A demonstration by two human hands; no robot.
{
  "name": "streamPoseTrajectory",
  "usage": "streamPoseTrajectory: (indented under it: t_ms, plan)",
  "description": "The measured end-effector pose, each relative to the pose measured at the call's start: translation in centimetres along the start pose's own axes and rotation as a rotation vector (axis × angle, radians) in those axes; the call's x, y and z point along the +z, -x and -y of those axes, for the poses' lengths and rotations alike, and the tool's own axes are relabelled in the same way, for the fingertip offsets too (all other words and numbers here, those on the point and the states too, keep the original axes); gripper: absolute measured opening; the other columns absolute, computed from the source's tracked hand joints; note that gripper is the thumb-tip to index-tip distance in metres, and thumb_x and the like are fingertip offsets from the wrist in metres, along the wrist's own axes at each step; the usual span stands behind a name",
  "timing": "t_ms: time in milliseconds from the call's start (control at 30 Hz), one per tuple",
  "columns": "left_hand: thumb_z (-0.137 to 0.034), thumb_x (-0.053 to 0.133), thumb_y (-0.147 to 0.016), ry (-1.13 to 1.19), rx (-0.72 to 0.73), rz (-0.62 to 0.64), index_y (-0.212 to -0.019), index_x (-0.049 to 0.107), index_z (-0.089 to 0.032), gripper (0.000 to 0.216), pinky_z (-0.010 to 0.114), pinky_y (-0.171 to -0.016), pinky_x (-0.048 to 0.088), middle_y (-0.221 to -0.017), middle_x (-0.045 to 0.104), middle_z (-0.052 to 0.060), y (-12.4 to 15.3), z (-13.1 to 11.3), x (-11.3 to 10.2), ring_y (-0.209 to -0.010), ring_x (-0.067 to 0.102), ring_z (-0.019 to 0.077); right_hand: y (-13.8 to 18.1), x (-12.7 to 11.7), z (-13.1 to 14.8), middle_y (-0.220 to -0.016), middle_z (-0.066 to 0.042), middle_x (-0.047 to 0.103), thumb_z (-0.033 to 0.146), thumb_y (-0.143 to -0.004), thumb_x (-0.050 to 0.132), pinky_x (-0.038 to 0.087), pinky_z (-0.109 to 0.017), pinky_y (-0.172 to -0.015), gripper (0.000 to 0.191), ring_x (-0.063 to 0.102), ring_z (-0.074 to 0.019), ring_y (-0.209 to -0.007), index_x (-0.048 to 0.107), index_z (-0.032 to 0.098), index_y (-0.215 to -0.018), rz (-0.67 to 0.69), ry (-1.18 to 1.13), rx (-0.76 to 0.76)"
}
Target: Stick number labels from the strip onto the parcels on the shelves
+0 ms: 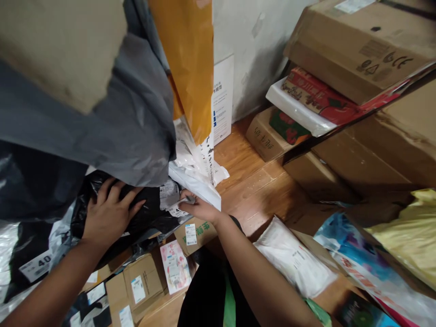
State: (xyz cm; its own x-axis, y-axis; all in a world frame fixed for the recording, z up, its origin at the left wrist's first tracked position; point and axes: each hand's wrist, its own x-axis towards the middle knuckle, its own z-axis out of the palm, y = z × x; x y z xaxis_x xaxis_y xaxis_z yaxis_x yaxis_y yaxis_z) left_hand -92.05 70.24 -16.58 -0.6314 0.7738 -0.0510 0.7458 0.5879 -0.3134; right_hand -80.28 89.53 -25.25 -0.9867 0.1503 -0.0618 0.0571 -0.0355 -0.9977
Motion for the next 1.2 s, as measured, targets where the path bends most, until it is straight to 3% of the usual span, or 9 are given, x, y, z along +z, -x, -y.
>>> streamPoseTrajectory:
  t_ms: [200, 367, 467, 767, 867, 933, 1033, 1133, 1200]
  plan:
    - [-0.043, 0.044, -0.089, 0.122, 0.059, 0.031, -0.129, 0.052, -0.033, 0.042, 0.055, -0.100, 0.039, -0.138, 0.044, 0.011, -1.8, 1.0, -0.6, -0.132, 0.032, 0.0363, 0.0, 0.3, 0.5, -0.069, 0.004, 0.047, 0.028, -0.071, 0.055, 0.038, -0.028, -0.079, 0.008, 0.047, -0.0145, -0.076, 0.050, 0.022, -0.067, -0.085, -0.004, 0.030]
    - [-0.045, 0.049, -0.087, 0.179, 0.080, 0.238, -0.135, 0.045, -0.034, 0.049, 0.046, -0.106, 0.034, -0.138, 0.044, 0.006, -3.9, 2.3, -1.3, -0.130, 0.036, 0.0298, -0.1, 0.9, 0.2, -0.073, 0.003, 0.048, 0.032, -0.070, 0.055, 0.038, -0.029, -0.081, 0.011, 0.047, -0.0168, -0.080, 0.049, 0.023, -0.070, -0.157, -0.032, 0.096]
    - [-0.045, 0.051, -0.086, 0.180, 0.069, 0.287, -0.135, 0.044, -0.034, 0.051, 0.044, -0.105, 0.034, -0.136, 0.045, 0.006, -4.3, 2.2, -1.5, -0.131, 0.034, 0.0289, -0.2, 1.0, 0.2, -0.070, 0.003, 0.045, 0.032, -0.071, 0.053, 0.038, -0.030, -0.080, 0.012, 0.045, -0.0165, -0.078, 0.047, 0.023, -0.068, -0.124, -0.047, 0.088]
    - [-0.043, 0.051, -0.085, 0.194, 0.091, 0.242, -0.135, 0.045, -0.033, 0.051, 0.046, -0.104, 0.033, -0.141, 0.039, 0.007, -3.7, 2.4, -1.0, -0.134, 0.026, 0.0292, -0.5, 0.9, 0.2, -0.066, 0.004, 0.041, 0.031, -0.067, 0.052, 0.036, -0.030, -0.081, 0.014, 0.043, -0.0158, -0.074, 0.042, 0.023, -0.061, -0.089, -0.070, 0.080]
    - [-0.039, 0.050, -0.085, 0.132, 0.063, 0.176, -0.133, 0.047, -0.030, 0.048, 0.056, -0.102, 0.031, -0.136, 0.047, 0.009, -3.4, 0.8, -1.8, -0.131, 0.032, 0.0335, -0.5, 1.0, -0.1, -0.066, 0.004, 0.043, 0.032, -0.067, 0.052, 0.037, -0.029, -0.078, 0.013, 0.044, -0.0159, -0.075, 0.044, 0.023, -0.063, -0.111, -0.074, 0.079]
    - [-0.030, 0.050, -0.084, 0.078, 0.071, 0.072, -0.128, 0.052, -0.021, 0.045, 0.059, -0.100, 0.030, -0.129, 0.053, 0.014, -3.6, -0.9, -2.2, -0.127, 0.037, 0.0365, -0.4, 1.2, -0.3, -0.067, 0.004, 0.044, 0.032, -0.067, 0.053, 0.037, -0.028, -0.075, 0.011, 0.045, -0.0158, -0.074, 0.047, 0.023, -0.065, -0.115, -0.073, 0.078]
    - [-0.013, 0.043, -0.082, 0.069, 0.273, 0.006, -0.120, 0.057, -0.010, 0.041, 0.048, -0.099, 0.036, -0.121, 0.060, 0.018, -4.3, -2.9, -1.8, -0.120, 0.047, 0.0321, -0.2, 1.4, -0.5, -0.065, 0.004, 0.045, 0.031, -0.069, 0.054, 0.037, -0.027, -0.071, 0.010, 0.045, -0.0154, -0.072, 0.049, 0.023, -0.065, -0.070, -0.080, 0.071]
    - [-0.007, 0.041, -0.079, 0.072, 0.503, 0.067, -0.123, 0.057, -0.014, 0.047, 0.040, -0.095, 0.041, -0.120, 0.062, 0.012, -5.1, -3.1, -1.0, -0.117, 0.050, 0.0271, 0.0, 1.4, -0.2, -0.063, 0.005, 0.044, 0.029, -0.068, 0.053, 0.036, -0.027, -0.069, 0.009, 0.044, -0.0145, -0.069, 0.049, 0.023, -0.064, -0.054, -0.111, 0.059]
    - [-0.008, 0.043, -0.078, 0.050, 0.540, 0.081, -0.123, 0.058, -0.017, 0.049, 0.041, -0.096, 0.039, -0.122, 0.062, 0.010, -5.1, -2.5, -0.4, -0.119, 0.049, 0.0280, 0.1, 1.3, 0.1, -0.062, 0.005, 0.043, 0.028, -0.068, 0.053, 0.035, -0.027, -0.069, 0.009, 0.043, -0.0141, -0.068, 0.048, 0.023, -0.063, -0.052, -0.127, 0.056]
